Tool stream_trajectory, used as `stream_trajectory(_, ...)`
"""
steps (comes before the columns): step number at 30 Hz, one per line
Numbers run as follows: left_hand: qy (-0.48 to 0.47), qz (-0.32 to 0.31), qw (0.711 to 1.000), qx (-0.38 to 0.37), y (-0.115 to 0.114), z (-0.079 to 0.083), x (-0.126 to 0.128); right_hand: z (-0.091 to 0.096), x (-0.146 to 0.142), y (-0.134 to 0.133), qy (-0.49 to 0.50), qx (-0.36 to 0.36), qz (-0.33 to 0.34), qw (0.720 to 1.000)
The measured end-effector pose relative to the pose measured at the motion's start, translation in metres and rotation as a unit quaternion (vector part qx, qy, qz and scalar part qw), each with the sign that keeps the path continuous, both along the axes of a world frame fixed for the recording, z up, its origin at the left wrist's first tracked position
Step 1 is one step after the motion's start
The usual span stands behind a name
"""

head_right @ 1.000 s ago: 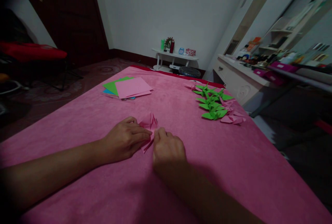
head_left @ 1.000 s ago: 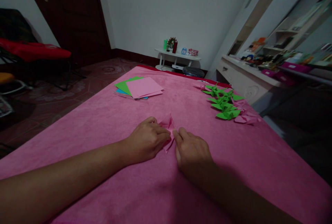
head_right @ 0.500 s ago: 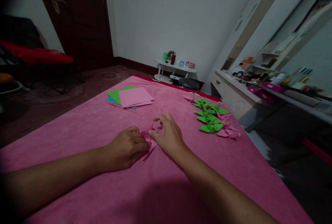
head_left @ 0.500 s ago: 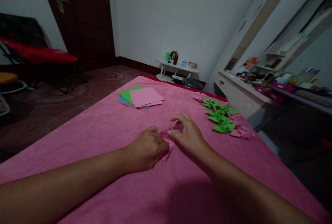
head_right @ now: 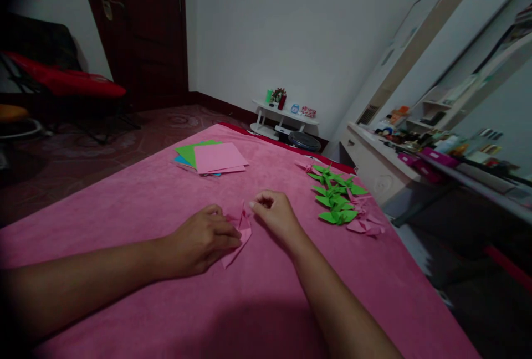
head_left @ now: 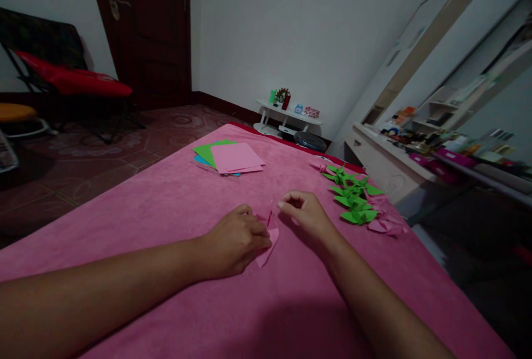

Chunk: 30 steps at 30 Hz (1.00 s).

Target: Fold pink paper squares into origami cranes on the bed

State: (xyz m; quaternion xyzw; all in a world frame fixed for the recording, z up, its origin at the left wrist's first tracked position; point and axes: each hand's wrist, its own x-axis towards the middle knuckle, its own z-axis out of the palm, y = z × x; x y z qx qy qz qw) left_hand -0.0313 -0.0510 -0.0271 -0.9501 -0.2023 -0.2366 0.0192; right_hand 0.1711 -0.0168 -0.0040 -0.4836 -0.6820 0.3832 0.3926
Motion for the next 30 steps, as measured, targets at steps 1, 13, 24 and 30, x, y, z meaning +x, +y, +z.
stream_trajectory(1, -0.002, -0.001, 1.000, -0.002, 0.000, 0.000, 0.000, 0.001, 0.004, -0.002, -0.001, -0.026, 0.012, 1.000)
stream_trajectory(13, 0.003, -0.004, 1.000, 0.001, 0.000, 0.000, 0.000, -0.022, -0.014, -0.001, -0.024, -0.018, -0.024, 0.999)
stream_trajectory(24, 0.011, 0.017, 1.000, -0.009, -0.003, 0.002, -0.001, -0.024, -0.005, 0.003, 0.097, -0.080, -0.033, 0.991)
stream_trajectory(30, 0.011, 0.014, 1.000, -0.001, -0.003, 0.003, 0.000, -0.022, -0.002, 0.003, 0.107, -0.105, 0.006, 0.989)
